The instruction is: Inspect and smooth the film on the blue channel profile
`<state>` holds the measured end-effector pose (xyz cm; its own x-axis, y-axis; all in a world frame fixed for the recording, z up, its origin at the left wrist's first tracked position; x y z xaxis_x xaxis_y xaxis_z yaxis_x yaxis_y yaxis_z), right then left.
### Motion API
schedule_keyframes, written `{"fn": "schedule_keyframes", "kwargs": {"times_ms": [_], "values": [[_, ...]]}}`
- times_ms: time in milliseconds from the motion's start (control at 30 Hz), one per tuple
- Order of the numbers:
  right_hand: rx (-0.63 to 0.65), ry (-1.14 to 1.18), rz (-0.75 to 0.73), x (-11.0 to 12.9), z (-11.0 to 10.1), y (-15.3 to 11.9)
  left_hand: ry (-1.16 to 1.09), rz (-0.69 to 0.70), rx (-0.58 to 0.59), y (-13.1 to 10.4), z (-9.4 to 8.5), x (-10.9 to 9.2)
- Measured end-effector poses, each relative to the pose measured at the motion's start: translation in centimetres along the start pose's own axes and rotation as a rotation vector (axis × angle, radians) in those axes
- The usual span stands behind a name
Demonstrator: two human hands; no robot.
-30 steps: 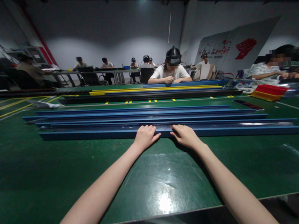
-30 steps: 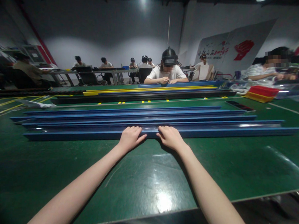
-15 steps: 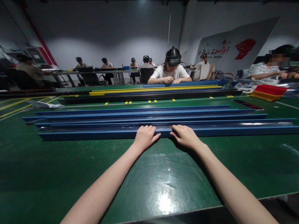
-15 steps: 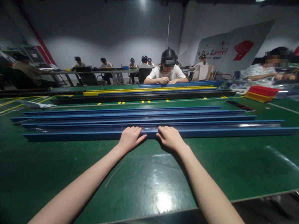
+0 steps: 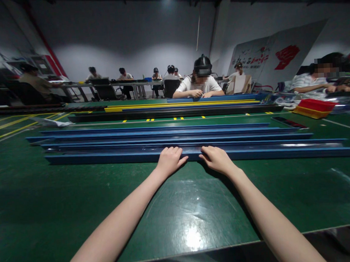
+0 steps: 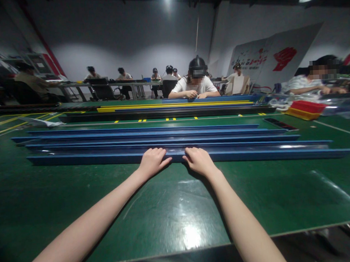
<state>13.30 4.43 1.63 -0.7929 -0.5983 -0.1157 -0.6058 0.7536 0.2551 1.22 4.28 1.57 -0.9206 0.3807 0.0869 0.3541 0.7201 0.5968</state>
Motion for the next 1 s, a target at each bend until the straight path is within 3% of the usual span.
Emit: {"fn": "schedule_keyframes", "kwargs": {"times_ms": [533, 1000], "values": [[-0.013, -0.019, -0.009, 0.1, 0.0, 0.0, -0.009, 0.003, -0.005, 0.0, 0.0, 0.0], [-0.214, -0.035, -0.104, 2.0, -0.6, 0.9, -0.019, -0.017, 0.016, 0.0, 0.0, 0.1]]}}
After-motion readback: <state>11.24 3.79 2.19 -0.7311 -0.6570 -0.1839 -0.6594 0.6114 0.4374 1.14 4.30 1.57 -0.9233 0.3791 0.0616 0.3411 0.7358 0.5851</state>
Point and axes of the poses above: each hand's wrist, its own y-axis towards the middle knuckle, its own z-axis out of the palm, x = y × z, the point moved 9 cm from there along y, towards the middle knuckle, and after that the axes turned 12 degrees about -z, right-handed, at the moved point
